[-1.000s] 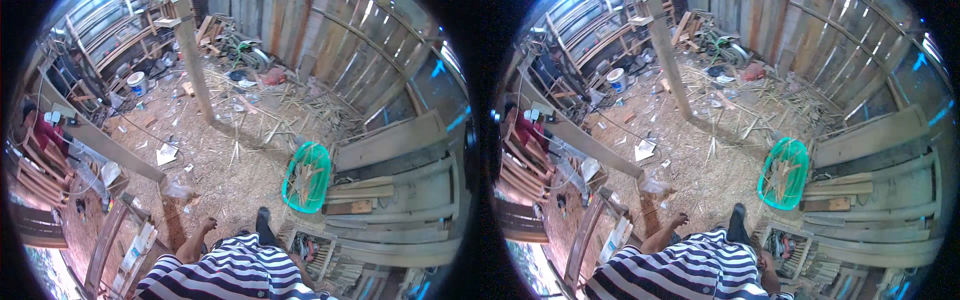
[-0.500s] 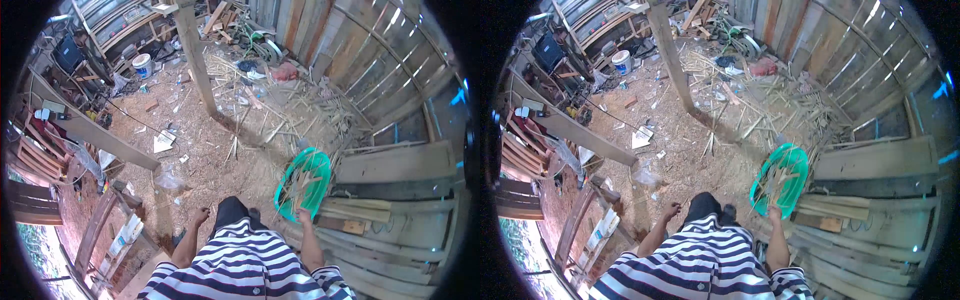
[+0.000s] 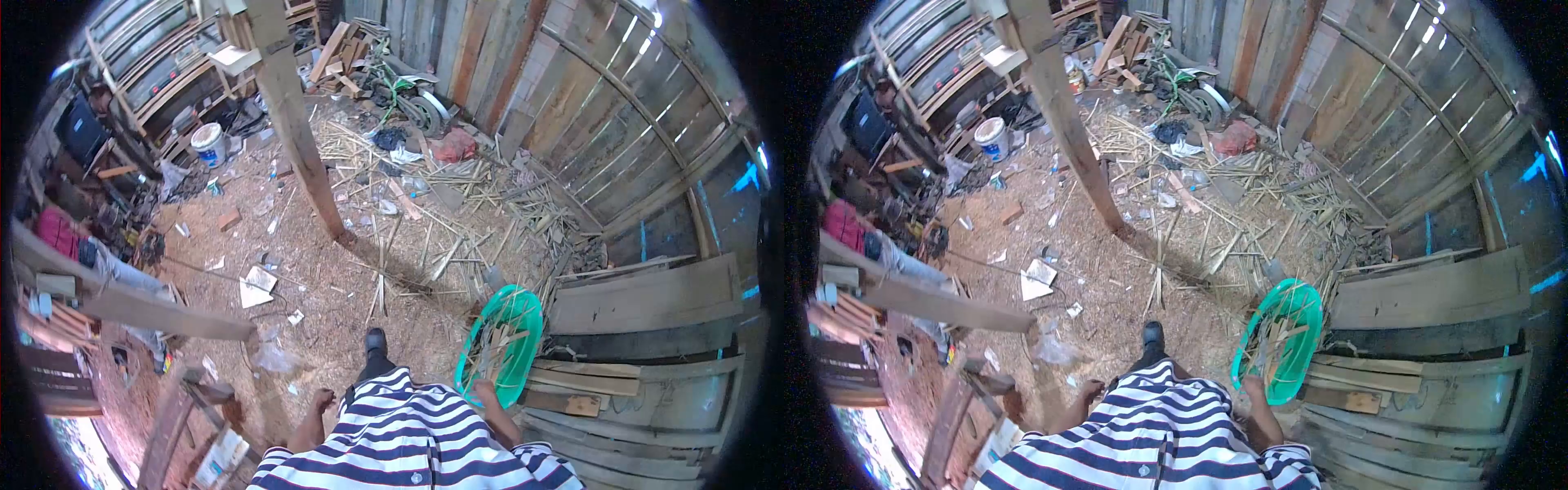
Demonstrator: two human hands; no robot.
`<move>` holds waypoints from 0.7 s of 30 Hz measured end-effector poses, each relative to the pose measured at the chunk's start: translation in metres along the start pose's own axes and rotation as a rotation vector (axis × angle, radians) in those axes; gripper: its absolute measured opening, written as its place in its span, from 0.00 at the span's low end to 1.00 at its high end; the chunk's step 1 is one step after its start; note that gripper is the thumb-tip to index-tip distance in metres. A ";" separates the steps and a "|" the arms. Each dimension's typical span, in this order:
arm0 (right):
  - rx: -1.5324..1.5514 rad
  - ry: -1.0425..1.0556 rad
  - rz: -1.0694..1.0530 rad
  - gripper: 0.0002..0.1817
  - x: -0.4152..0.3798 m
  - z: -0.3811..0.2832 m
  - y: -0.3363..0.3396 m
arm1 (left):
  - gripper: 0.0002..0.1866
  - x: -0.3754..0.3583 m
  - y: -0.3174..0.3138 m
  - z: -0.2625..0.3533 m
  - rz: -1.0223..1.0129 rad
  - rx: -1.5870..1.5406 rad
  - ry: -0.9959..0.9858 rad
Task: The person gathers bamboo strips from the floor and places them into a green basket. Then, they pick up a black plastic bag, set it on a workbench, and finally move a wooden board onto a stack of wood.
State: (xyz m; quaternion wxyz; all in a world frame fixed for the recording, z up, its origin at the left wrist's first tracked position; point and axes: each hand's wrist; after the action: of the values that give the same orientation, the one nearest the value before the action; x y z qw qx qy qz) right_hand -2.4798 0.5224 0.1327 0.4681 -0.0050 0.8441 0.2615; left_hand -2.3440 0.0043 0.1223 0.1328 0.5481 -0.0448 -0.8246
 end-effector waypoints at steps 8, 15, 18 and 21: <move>0.234 -0.004 0.121 0.14 0.033 -0.099 -0.029 | 0.16 0.101 0.022 0.221 -0.073 0.004 -0.389; 0.412 -0.089 0.084 0.13 0.030 -0.182 0.001 | 0.14 0.135 -0.007 0.356 -0.048 0.320 -0.557; 0.174 0.020 -0.017 0.12 0.127 -0.090 -0.009 | 0.15 0.152 -0.019 0.368 -0.019 0.284 -0.552; 0.071 -0.020 -0.209 0.15 0.224 -0.034 0.001 | 0.15 0.175 -0.031 0.366 0.096 0.241 -0.511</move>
State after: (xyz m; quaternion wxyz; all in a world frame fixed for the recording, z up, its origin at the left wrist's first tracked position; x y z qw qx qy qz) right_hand -2.6331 0.5607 -0.0300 0.5013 -0.0739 0.8429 0.1812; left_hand -2.7477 -0.0389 0.1038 0.0900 0.3314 -0.2002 -0.9176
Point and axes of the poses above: each hand's wrist, its own x-axis towards the middle knuckle, its own y-axis out of the back of the hand, z = x × y, and after that the axes turned 1 degree about -x, right-handed
